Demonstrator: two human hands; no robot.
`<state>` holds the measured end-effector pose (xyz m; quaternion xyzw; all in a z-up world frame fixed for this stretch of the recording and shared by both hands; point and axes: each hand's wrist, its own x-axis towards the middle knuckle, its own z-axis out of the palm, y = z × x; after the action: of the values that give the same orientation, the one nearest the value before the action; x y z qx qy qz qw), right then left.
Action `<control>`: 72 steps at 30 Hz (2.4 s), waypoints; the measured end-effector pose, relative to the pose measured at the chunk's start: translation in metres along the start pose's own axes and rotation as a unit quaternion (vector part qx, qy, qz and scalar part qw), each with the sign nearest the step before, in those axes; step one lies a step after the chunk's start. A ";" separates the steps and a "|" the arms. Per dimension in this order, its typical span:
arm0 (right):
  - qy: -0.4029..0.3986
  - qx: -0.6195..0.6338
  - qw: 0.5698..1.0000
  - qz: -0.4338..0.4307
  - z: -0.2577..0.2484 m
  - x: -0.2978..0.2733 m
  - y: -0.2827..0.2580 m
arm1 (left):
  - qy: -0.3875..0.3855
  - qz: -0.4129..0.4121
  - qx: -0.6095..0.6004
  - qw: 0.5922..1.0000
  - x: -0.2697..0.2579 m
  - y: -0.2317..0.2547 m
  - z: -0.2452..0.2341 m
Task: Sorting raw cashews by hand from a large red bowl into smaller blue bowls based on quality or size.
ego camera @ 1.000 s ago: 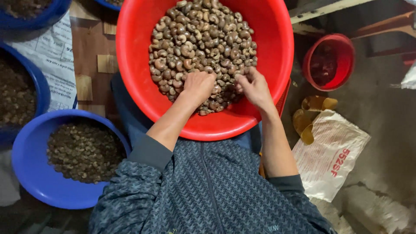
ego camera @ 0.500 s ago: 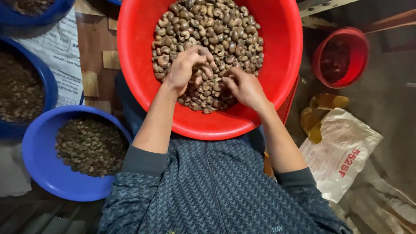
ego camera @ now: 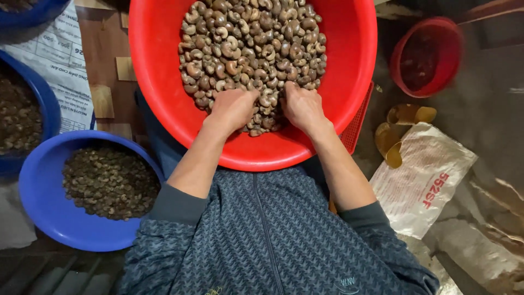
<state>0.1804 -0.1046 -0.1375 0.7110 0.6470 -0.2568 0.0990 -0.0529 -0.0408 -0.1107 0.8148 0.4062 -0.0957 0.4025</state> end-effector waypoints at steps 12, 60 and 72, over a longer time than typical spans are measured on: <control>0.027 0.784 0.618 0.050 -0.116 -0.036 -0.017 | 0.107 0.018 -0.080 0.991 -0.007 0.004 -0.017; -0.009 -0.044 0.992 -0.116 -0.029 -0.034 -0.058 | 0.026 0.000 -0.546 0.837 -0.022 0.034 -0.080; -0.065 0.332 0.940 -0.051 -0.095 -0.043 -0.058 | 0.091 0.005 -0.580 0.809 -0.020 0.027 -0.078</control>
<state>0.1454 -0.0888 -0.0241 0.6511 0.5524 -0.5079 -0.1140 -0.0589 -0.0050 -0.0343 0.4370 0.4167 0.2344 0.7619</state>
